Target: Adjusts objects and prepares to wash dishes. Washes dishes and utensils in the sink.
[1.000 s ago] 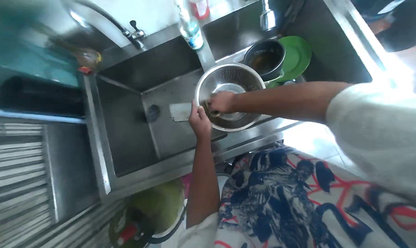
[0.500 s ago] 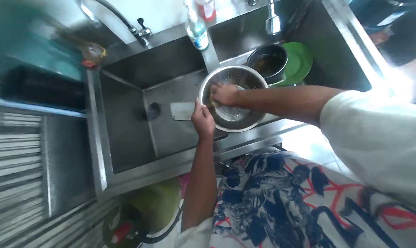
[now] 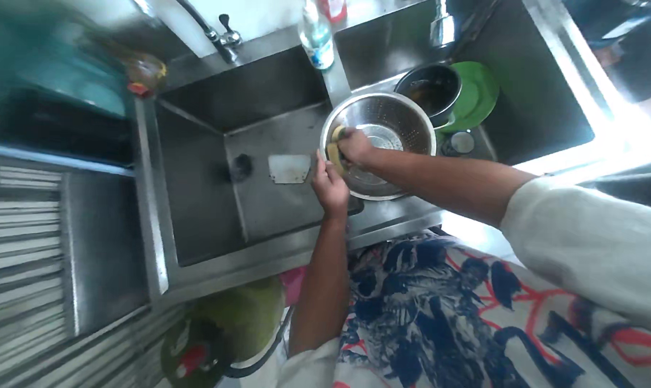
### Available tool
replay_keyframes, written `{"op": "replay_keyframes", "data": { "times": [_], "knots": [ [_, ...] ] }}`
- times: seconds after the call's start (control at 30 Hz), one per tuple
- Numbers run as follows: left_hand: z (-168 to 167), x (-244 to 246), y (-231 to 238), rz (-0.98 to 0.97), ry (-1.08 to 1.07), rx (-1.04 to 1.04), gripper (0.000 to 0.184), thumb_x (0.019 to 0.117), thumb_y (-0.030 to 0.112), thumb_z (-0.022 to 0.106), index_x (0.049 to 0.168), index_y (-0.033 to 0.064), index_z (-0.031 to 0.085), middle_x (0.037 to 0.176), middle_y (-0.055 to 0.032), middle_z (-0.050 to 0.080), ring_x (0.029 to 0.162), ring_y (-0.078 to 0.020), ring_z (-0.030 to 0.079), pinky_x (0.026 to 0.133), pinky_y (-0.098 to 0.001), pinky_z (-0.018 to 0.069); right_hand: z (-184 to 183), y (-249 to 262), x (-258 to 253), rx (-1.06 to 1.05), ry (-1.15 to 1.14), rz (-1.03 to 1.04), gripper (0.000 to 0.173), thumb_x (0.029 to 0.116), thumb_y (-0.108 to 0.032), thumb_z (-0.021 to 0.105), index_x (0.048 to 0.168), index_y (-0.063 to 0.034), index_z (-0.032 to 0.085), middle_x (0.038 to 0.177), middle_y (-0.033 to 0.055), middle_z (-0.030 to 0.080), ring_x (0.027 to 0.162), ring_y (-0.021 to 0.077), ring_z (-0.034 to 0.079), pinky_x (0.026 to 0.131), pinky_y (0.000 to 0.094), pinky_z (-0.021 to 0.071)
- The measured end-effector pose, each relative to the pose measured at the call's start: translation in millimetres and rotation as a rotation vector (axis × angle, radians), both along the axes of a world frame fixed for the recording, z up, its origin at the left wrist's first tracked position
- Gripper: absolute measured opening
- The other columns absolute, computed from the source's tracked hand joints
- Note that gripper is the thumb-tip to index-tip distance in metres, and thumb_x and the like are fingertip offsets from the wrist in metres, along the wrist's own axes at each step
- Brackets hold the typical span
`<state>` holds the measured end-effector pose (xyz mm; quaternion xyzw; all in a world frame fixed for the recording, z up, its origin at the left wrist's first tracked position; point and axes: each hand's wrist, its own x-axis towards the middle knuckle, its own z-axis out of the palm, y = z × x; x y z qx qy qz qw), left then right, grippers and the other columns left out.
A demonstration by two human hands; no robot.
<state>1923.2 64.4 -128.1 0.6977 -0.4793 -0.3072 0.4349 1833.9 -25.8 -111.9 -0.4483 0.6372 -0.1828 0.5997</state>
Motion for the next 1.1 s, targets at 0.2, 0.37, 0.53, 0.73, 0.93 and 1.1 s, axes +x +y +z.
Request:
{"op": "replay_keyframes", "data": {
  "times": [0.2,0.37,0.53,0.73,0.93,1.1],
  "knots": [
    [10.0,13.5,-9.0,-0.040,-0.120,0.078,0.044,0.1101,0.012,0.042,0.151,-0.0020,0.047,0.137,-0.0251,0.062,0.121,-0.0350,0.065,0.106,-0.0495,0.0484,9.9,-1.7,-83.2,-0.271,0.627,1.366,0.017,0.0946,-0.010,0.069,0.109,-0.0002,0.072,0.107,0.0218,0.069,0.105,0.0419,0.066,0.090,0.0639,0.0517],
    [15.0,12.2,-16.0,-0.152,-0.185,0.104,0.046,0.1107,0.014,0.041,0.155,0.0003,0.042,0.135,-0.0256,0.063,0.116,-0.0373,0.067,0.101,-0.0532,0.0519,34.6,-54.9,-66.8,-0.854,0.944,1.460,0.024,0.0983,0.008,0.054,0.116,0.0068,0.070,0.140,0.0267,0.056,0.134,0.0470,0.049,0.106,0.0621,0.0414],
    [20.6,14.6,-16.7,-0.139,-0.254,0.186,0.047,0.1108,0.015,0.039,0.157,0.0042,0.040,0.122,-0.0273,0.068,0.109,-0.0404,0.069,0.097,-0.0578,0.0515,12.7,-57.2,-47.1,-1.224,0.597,1.462,0.023,0.0969,0.008,0.055,0.109,0.0053,0.074,0.136,0.0219,0.063,0.131,0.0430,0.054,0.105,0.0574,0.0435],
    [18.1,8.4,-12.8,-0.033,-0.228,0.128,0.045,0.1112,0.018,0.040,0.153,0.0037,0.046,0.125,-0.0248,0.068,0.109,-0.0364,0.069,0.097,-0.0543,0.0525,37.0,1.3,-79.8,-0.221,0.954,1.329,0.026,0.0976,-0.009,0.064,0.117,0.0081,0.068,0.124,0.0296,0.063,0.118,0.0485,0.060,0.095,0.0648,0.0493],
    [8.7,10.2,-10.1,-0.008,-0.200,0.099,0.044,0.1101,0.012,0.043,0.152,-0.0008,0.046,0.126,-0.0272,0.067,0.112,-0.0364,0.068,0.101,-0.0498,0.0508,-15.3,8.8,-29.5,-0.565,0.384,0.947,0.033,0.0884,-0.009,0.075,0.121,-0.0047,0.070,0.119,0.0229,0.069,0.113,0.0436,0.066,0.092,0.0652,0.0529],
    [1.5,18.0,-1.7,-0.016,-0.249,0.020,0.044,0.1094,0.011,0.043,0.151,-0.0053,0.045,0.119,-0.0292,0.068,0.105,-0.0351,0.070,0.096,-0.0476,0.0537,19.0,-38.6,-38.0,-0.493,0.810,0.980,0.038,0.0970,0.002,0.062,0.135,0.0060,0.060,0.148,0.0344,0.046,0.133,0.0538,0.048,0.095,0.0649,0.0504]
  ]
}}
